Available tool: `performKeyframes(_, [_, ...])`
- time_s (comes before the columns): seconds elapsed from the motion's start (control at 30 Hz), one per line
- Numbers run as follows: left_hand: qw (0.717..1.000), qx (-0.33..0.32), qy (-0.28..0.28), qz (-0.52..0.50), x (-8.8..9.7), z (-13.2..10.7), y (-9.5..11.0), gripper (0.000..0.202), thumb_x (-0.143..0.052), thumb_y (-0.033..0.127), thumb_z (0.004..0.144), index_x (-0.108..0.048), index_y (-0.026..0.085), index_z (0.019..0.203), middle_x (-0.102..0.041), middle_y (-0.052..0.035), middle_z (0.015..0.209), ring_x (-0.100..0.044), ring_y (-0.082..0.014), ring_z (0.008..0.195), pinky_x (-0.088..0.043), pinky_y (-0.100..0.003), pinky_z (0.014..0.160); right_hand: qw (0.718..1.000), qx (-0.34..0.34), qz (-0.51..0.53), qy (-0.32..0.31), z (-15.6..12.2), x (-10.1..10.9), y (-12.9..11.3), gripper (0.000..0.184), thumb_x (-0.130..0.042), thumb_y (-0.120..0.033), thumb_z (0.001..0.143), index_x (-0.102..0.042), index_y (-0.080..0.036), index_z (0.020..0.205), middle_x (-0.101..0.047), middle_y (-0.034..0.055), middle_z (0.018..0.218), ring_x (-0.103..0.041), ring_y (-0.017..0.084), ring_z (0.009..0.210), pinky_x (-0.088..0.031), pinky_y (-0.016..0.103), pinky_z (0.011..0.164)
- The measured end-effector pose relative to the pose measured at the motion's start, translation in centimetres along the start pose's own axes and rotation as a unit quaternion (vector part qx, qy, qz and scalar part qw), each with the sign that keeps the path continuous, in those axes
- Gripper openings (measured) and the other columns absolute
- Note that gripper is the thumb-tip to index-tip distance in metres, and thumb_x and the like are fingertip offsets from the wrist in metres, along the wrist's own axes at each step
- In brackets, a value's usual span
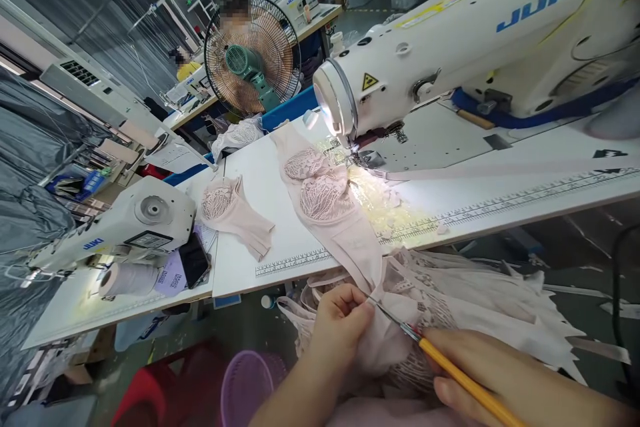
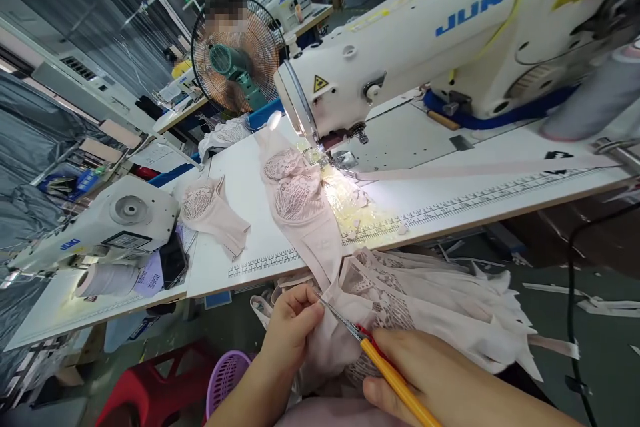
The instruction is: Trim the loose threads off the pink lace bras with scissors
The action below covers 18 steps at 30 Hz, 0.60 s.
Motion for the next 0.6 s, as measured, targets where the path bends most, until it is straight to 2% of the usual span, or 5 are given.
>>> performKeyframes(0.17, [1.000,0.002,0.006,-0.002,-0.1,-0.2,0.2,0.043,-0.083,0.045,0.055,-0.050,0.017,0.055,-0.045,0.0043,0.052,-0.033,-0.0072,0.051,-0.021,-0.023,0.053,0.999,-0.042,0.006,-0.018,0.3,-0.2,-0.3,0.018,-0.064,-0.038,0.080,-0.054,-0.027,0.071,-0.063,0.0038,0.065,-0.058,0.024,0.055,-0.037,0.036,0.047])
performKeyframes(0.4, [1.000,0.002,0.007,-0.009,-0.4,-0.1,0.4,0.043,-0.083,0.043,0.055,-0.049,0.017,0.054,-0.046,0.0038,0.052,-0.033,-0.0071,0.051,-0.022,-0.022,0.052,0.998,-0.045,0.027,-0.024,0.7,-0.2,-1.7,0.024,-0.056,-0.044,0.087,-0.052,-0.026,0.070,-0.064,0.0027,0.067,-0.060,0.024,0.059,-0.042,0.034,0.049])
performKeyframes(0.6, [1.000,-0.001,-0.001,0.029,-0.5,-0.5,1.2,0.042,-0.082,0.045,0.054,-0.051,0.017,0.055,-0.046,0.0035,0.052,-0.034,-0.0074,0.050,-0.024,-0.022,0.051,0.995,-0.062,0.076,0.007,0.4,-0.7,-0.5,0.028,-0.059,-0.045,0.084,-0.054,-0.024,0.066,-0.062,0.0033,0.065,-0.060,0.024,0.059,-0.043,0.031,0.049])
Point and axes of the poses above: each hand's wrist, its own z-axis towards the middle knuckle, its own x-axis out of the back of the hand, y = z × x, the point moved 4 cm from there along z, towards the middle knuckle
